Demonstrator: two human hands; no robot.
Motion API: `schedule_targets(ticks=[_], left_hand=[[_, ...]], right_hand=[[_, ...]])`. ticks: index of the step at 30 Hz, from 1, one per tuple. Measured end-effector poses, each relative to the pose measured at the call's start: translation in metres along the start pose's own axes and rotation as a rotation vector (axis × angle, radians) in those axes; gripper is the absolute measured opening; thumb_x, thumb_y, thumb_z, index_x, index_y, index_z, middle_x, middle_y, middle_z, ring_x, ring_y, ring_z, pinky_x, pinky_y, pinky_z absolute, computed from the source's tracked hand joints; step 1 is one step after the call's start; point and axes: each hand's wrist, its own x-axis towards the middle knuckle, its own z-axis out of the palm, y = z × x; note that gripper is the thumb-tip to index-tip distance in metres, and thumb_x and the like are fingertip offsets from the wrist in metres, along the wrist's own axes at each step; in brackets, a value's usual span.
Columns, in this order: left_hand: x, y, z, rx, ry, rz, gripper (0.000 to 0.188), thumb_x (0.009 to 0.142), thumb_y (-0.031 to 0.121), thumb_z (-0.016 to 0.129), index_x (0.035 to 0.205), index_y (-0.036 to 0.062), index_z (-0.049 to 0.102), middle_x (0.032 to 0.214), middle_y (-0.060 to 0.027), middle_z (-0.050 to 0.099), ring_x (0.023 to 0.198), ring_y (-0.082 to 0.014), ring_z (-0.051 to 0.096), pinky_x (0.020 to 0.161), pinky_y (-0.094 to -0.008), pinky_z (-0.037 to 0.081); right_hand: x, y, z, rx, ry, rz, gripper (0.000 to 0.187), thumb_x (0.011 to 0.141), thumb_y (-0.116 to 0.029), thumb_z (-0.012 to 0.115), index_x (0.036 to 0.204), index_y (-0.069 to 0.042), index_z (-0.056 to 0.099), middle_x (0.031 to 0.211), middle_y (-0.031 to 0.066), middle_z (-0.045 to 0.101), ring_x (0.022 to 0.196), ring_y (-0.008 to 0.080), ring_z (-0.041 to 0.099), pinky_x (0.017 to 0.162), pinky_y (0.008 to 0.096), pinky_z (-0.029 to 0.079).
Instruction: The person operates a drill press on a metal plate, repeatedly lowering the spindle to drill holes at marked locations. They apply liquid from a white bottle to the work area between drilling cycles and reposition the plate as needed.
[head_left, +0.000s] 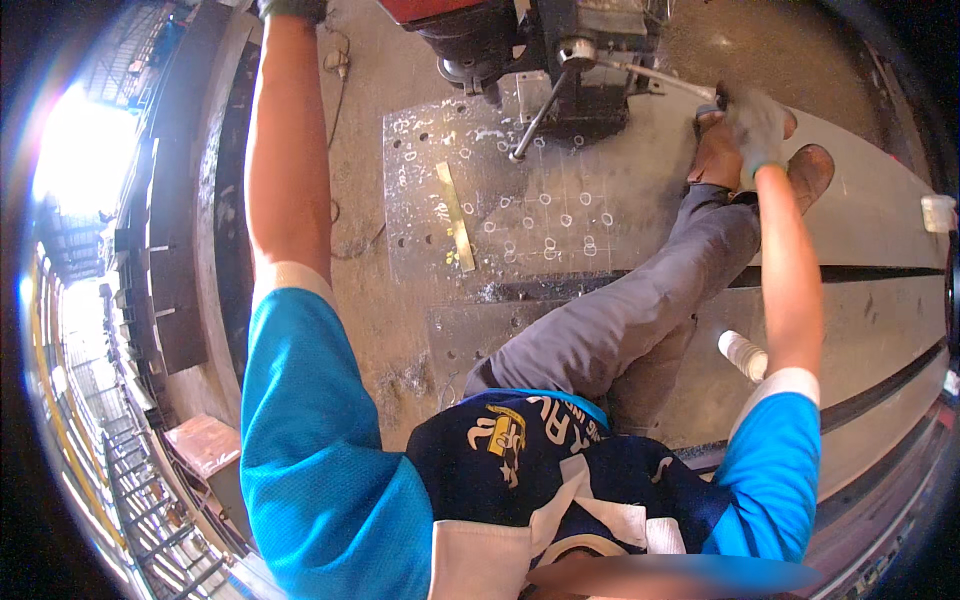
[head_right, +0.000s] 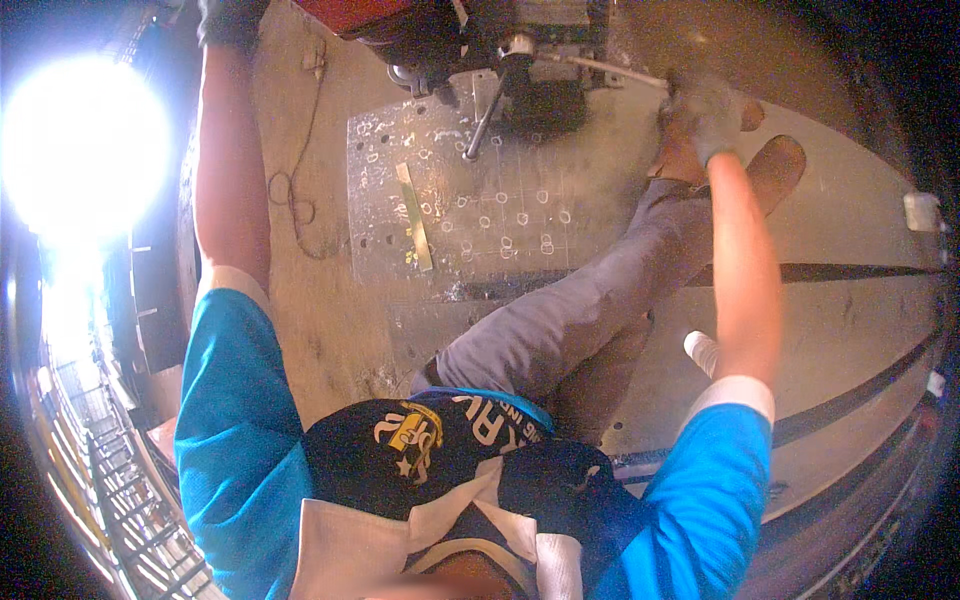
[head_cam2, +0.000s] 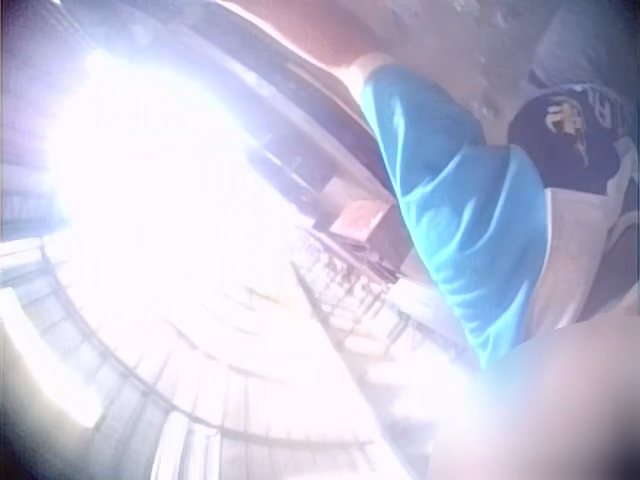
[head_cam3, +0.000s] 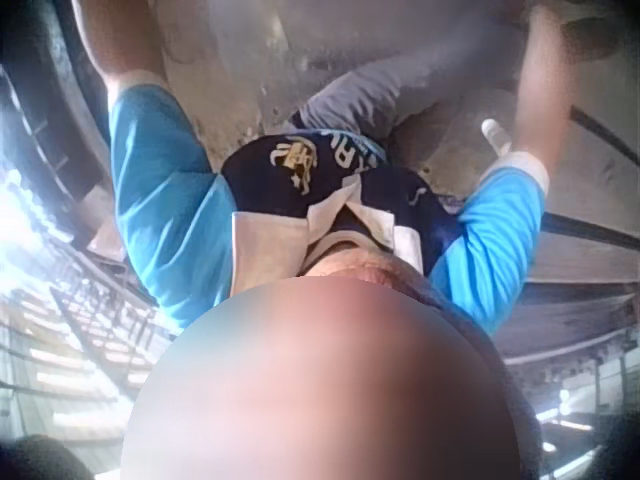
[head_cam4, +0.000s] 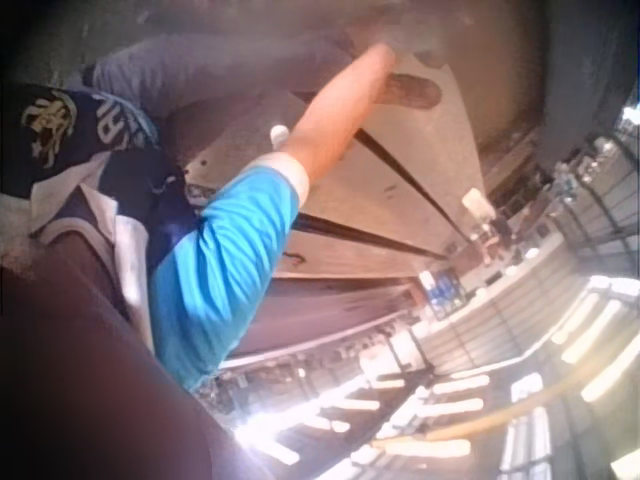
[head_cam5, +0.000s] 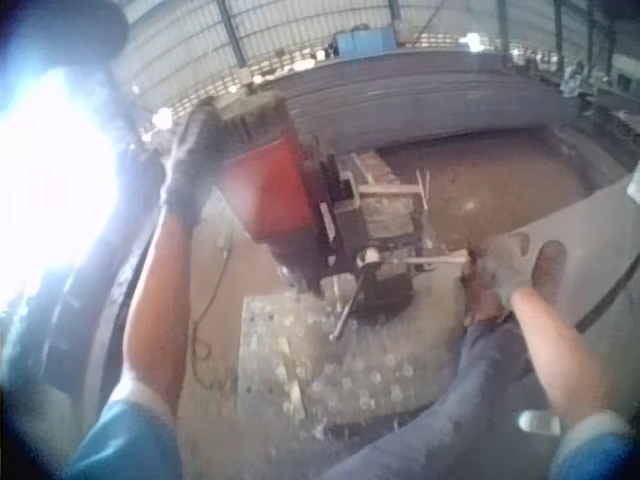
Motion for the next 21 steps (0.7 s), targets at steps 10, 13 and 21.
schedule_targets(ticks=[10, 13, 21], left_hand=[[0.035, -0.023, 0.028, -0.155, -0.133, -0.025, 0.051, 0.096, 0.028, 0.071, 0.137, -0.0009, 0.061, 0.118, -0.0089, 0.071, 0.102, -0.0181, 0.068, 0.090, -0.0299, 0.054], [0.016, -0.003, 0.042, 0.107, 0.038, -0.042, 0.059, 0.090, 0.035, 0.078, 0.135, -0.0003, 0.063, 0.117, -0.0109, 0.073, 0.100, -0.0192, 0.069, 0.088, -0.0305, 0.055], [-0.006, 0.031, 0.061, 0.289, 0.128, -0.057, 0.066, 0.084, 0.042, 0.083, 0.133, 0.0011, 0.066, 0.113, -0.0124, 0.074, 0.100, -0.0193, 0.069, 0.089, -0.0310, 0.055]], right_hand=[[-0.070, -0.060, -0.063, 0.289, -0.112, 0.139, 0.023, 0.089, -0.019, 0.056, 0.108, -0.016, 0.069, 0.096, 0.0200, 0.072, 0.096, 0.0415, 0.070, 0.075, 0.0541, 0.054], [-0.030, -0.002, -0.030, 0.111, 0.077, -0.082, 0.027, 0.088, -0.017, 0.056, 0.111, -0.015, 0.070, 0.101, 0.0220, 0.072, 0.100, 0.0422, 0.069, 0.079, 0.0536, 0.053], [-0.034, 0.020, -0.026, 0.033, -0.044, 0.058, 0.025, 0.087, -0.022, 0.063, 0.109, -0.015, 0.072, 0.098, 0.0197, 0.072, 0.093, 0.0419, 0.069, 0.080, 0.0533, 0.054]])
